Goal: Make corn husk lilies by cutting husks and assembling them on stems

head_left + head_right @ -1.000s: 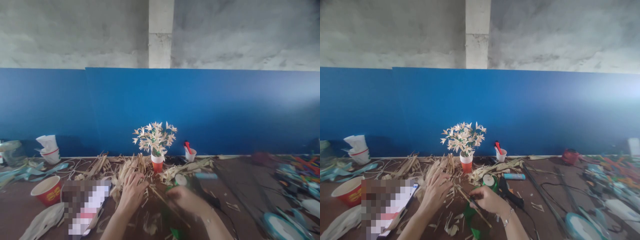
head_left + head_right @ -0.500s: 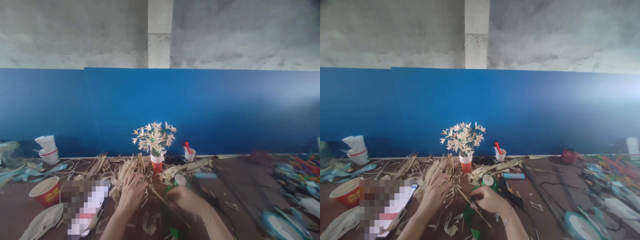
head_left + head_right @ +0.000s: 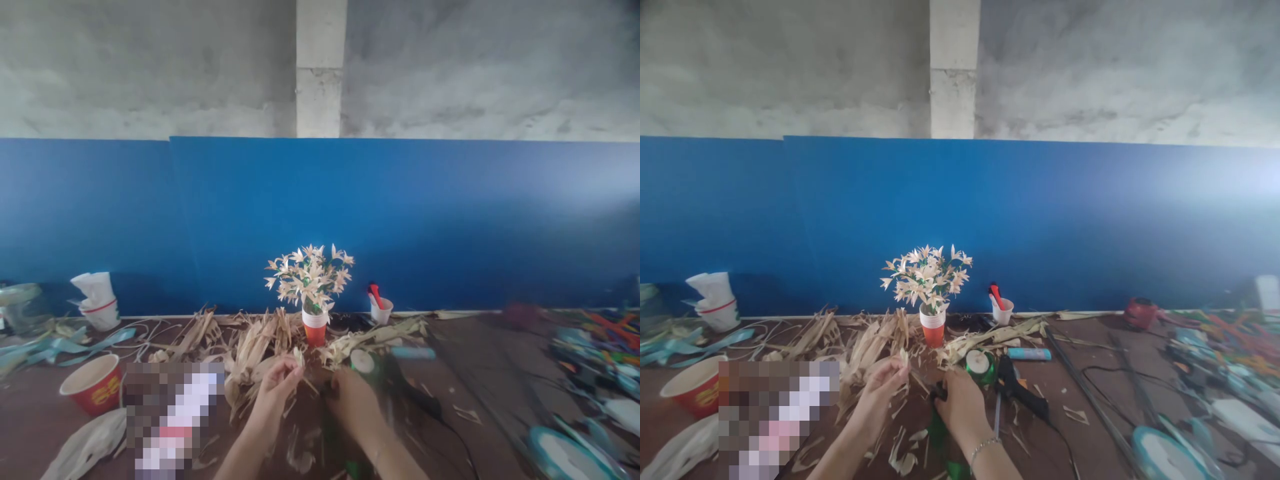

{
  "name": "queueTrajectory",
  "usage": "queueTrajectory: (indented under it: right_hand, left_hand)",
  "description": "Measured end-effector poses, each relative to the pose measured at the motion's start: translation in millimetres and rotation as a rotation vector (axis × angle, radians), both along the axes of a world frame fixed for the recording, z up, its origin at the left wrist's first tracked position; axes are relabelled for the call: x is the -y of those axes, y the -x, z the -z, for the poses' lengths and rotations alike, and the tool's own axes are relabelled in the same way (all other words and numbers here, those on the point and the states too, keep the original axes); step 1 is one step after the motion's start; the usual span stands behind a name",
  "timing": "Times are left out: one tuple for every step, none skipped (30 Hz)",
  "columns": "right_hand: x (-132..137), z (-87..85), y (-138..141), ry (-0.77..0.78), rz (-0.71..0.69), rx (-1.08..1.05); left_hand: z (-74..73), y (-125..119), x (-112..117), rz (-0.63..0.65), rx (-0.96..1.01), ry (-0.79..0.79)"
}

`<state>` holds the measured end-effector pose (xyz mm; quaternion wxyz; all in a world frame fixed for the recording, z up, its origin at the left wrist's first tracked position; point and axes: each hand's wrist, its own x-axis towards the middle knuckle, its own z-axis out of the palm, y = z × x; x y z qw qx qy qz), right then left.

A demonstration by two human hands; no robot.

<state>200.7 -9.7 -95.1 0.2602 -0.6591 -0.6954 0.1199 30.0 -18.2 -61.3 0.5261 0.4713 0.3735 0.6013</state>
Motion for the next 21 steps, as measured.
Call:
queueTrajectory:
  right_hand:
    - [-2,3.4,1,0.031,0.011,-0.008]
    - [-5,6.4,1,0.068,0.017,-0.038]
    - [-8,8.5,1,0.103,0.015,-0.082]
    - [-10,9.3,0,0.124,0.015,-0.134]
    - [-12,8.4,0,0.136,0.016,-0.19]
    - [-13,5.4,-1,0.141,0.011,-0.251]
    - [-12,0.2,-1,0.129,-0.01,-0.323]
    - [-11,-7.0,-1,0.094,-0.046,-0.407]
    - [-8,-15.8,0,0.042,-0.093,-0.492]
    - [-4,-25.6,2,-0.026,-0.161,-0.589]
    - [1,-35.5,4,-0.078,-0.194,-0.669]
    - [5,-44.9,7,-0.094,-0.22,-0.709]
    - [9,-53.2,9,-0.108,-0.237,-0.731]
    - [13,-59.8,12,-0.115,-0.258,-0.734]
    - [15,-64.7,14,-0.121,-0.282,-0.72]
    - [17,-67.8,16,-0.134,-0.304,-0.696]
    - [18,-69.6,18,-0.151,-0.323,-0.667]
    - [19,-70.4,19,-0.169,-0.335,-0.641]
    - [19,-70.6,19,-0.185,-0.339,-0.624]
    - [19,-70.6,20,-0.195,-0.339,-0.615]
    - [18,-70.7,20,-0.199,-0.339,-0.609]
  left_hand:
    - [-0.9,-1,2,0.041,0.06,0.052]
    - [-1.5,-2,4,0.08,0.107,0.092]
    - [-1.7,-3,5,0.114,0.141,0.12]
    - [-1.6,-4,5,0.142,0.168,0.137]
    - [-1.2,-4,5,0.164,0.189,0.148]
    - [-0.6,-4,5,0.184,0.204,0.157]
    - [0.1,-4,5,0.204,0.215,0.168]
    - [0.6,-5,5,0.226,0.222,0.184]
    - [1.0,-5,5,0.256,0.231,0.208]
    - [1.2,-5,5,0.288,0.244,0.234]
    - [1.0,-5,6,0.32,0.262,0.259]
    - [0.4,-6,7,0.346,0.283,0.276]
    - [-0.5,-6,8,0.367,0.306,0.28]
    - [-1.7,-7,9,0.378,0.329,0.275]
    - [-3.0,-7,10,0.382,0.345,0.265]
    - [-4.2,-8,11,0.382,0.356,0.257]
    - [-5.4,-8,13,0.386,0.363,0.258]
    - [-6.4,-8,13,0.389,0.368,0.264]
    - [-7.2,-8,14,0.392,0.371,0.27]
    - [-7.6,-8,14,0.395,0.371,0.275]
    - [-7.9,-8,15,0.4,0.374,0.275]
